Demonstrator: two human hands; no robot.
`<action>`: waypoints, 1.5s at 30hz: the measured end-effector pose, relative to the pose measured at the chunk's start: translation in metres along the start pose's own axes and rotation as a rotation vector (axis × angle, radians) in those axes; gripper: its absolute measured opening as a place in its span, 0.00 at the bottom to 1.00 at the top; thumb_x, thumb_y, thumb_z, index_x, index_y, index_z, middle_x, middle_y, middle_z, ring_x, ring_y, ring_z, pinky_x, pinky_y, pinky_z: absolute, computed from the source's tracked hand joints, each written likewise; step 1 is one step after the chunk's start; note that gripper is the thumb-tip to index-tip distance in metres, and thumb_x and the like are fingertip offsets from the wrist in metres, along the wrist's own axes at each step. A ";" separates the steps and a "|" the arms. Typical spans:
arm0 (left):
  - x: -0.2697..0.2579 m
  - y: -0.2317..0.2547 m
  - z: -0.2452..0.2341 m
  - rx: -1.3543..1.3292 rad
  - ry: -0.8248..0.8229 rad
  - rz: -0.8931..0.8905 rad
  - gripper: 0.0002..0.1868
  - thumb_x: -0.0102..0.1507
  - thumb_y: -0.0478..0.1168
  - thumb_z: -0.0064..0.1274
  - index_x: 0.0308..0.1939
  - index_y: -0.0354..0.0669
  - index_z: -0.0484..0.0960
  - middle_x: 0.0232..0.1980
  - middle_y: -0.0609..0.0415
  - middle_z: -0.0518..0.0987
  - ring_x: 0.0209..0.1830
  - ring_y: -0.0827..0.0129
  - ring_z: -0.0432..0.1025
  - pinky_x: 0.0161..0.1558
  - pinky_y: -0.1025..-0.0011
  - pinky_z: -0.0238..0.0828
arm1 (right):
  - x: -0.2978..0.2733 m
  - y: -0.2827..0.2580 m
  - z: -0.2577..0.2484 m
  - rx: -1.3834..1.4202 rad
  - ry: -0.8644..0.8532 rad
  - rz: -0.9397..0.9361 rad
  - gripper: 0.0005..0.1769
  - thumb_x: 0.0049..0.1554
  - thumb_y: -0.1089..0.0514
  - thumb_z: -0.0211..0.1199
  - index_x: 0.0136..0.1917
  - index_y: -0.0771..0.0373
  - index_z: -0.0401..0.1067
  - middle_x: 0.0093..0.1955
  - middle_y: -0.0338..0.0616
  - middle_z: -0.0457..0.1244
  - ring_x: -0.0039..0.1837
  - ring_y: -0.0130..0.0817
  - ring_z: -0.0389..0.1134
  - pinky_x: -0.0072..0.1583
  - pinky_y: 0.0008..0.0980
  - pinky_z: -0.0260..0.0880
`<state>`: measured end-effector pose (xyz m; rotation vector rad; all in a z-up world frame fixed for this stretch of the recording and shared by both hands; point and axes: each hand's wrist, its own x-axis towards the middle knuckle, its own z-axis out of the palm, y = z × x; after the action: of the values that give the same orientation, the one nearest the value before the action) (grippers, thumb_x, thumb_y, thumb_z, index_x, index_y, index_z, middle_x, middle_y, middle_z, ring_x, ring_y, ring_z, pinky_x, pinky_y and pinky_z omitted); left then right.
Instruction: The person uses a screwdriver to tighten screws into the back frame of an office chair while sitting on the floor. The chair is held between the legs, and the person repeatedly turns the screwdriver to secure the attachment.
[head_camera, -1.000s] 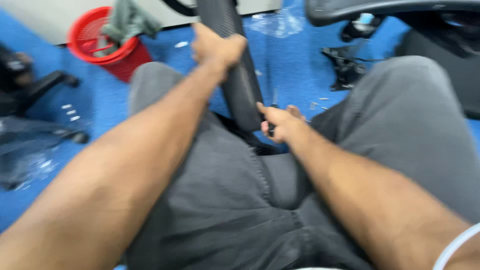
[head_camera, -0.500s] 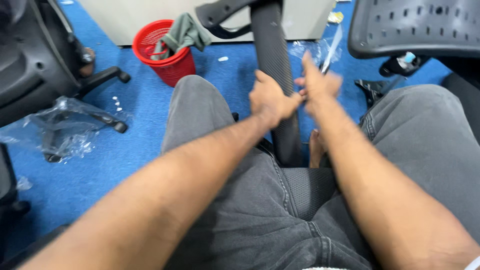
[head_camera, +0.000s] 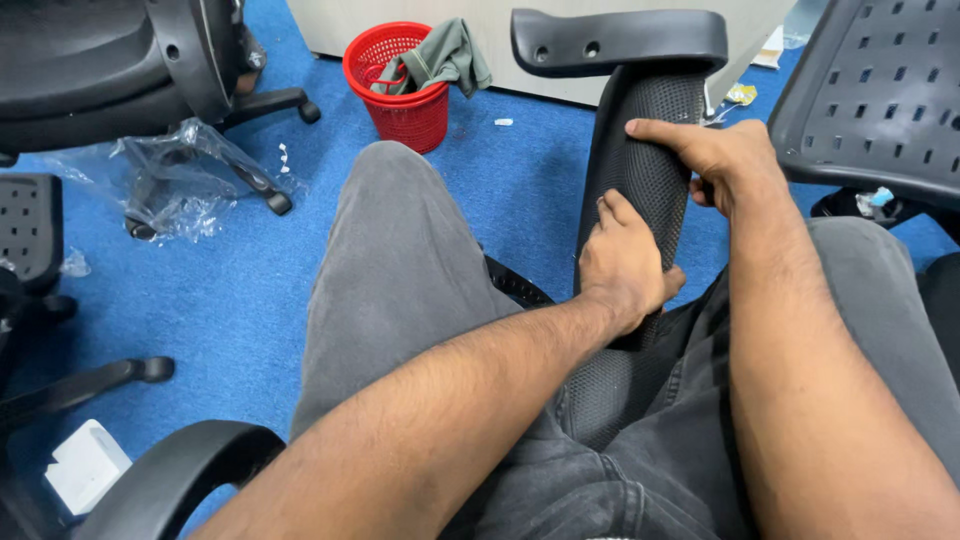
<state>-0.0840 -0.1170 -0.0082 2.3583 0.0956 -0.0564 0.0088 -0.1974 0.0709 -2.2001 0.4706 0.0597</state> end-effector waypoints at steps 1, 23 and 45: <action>0.001 -0.001 -0.001 0.003 -0.014 0.009 0.69 0.48 0.51 0.72 0.74 0.20 0.38 0.76 0.28 0.55 0.69 0.47 0.65 0.64 0.66 0.67 | 0.001 -0.001 -0.001 0.021 0.022 -0.001 0.35 0.36 0.36 0.85 0.36 0.66 0.73 0.32 0.39 0.68 0.30 0.27 0.66 0.32 0.29 0.65; 0.113 -0.004 -0.040 -1.181 -0.247 0.234 0.71 0.39 0.84 0.56 0.67 0.27 0.75 0.63 0.34 0.79 0.62 0.48 0.75 0.61 0.56 0.73 | 0.000 0.029 -0.037 0.045 -0.037 -0.005 0.27 0.38 0.44 0.85 0.32 0.62 0.71 0.28 0.37 0.60 0.25 0.25 0.57 0.27 0.30 0.57; 0.162 -0.096 -0.129 -1.300 -0.204 -0.352 0.27 0.44 0.53 0.69 0.43 0.47 0.83 0.44 0.53 0.81 0.45 0.63 0.73 0.51 0.60 0.74 | -0.045 0.035 -0.044 0.245 -0.423 0.068 0.19 0.59 0.51 0.65 0.50 0.71 0.70 0.43 0.48 0.72 0.29 0.20 0.61 0.29 0.23 0.61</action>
<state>0.0712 0.0505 0.0049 1.0124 0.3302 -0.3025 -0.0507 -0.2362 0.0817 -1.8637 0.2950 0.4701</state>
